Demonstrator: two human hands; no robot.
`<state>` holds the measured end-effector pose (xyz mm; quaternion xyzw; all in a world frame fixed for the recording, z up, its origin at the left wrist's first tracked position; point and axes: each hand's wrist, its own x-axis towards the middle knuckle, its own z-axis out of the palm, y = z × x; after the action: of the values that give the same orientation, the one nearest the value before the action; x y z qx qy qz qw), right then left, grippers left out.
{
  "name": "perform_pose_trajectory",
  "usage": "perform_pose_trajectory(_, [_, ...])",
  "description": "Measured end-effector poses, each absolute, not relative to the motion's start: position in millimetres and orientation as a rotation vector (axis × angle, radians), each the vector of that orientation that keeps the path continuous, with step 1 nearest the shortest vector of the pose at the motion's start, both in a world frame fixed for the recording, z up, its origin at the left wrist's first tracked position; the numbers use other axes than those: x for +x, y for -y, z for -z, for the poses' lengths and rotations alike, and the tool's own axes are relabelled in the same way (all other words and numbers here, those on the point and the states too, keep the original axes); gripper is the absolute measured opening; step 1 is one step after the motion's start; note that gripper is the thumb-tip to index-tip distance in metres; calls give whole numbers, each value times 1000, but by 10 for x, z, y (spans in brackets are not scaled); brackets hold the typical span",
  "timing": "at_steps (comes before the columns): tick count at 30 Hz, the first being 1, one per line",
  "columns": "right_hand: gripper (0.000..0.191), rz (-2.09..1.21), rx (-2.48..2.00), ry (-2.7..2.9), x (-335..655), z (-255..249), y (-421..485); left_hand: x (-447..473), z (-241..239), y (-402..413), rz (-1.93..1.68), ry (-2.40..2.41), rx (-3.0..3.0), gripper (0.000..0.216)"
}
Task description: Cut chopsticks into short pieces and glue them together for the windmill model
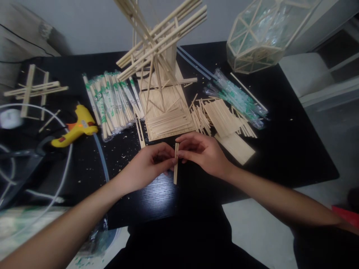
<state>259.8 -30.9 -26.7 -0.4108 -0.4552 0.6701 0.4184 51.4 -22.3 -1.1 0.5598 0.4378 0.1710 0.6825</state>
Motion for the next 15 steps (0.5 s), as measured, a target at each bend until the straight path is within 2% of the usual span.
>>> perform_pose_trajectory(5, [28,-1660,-1066,1132,2598,246,322,521,-4,215,-394,-982,1268,22])
perform_pose_trajectory(15, [27,-1654,-1069,1115,2594,249,330,502,2,223,-396,-961,1307,18])
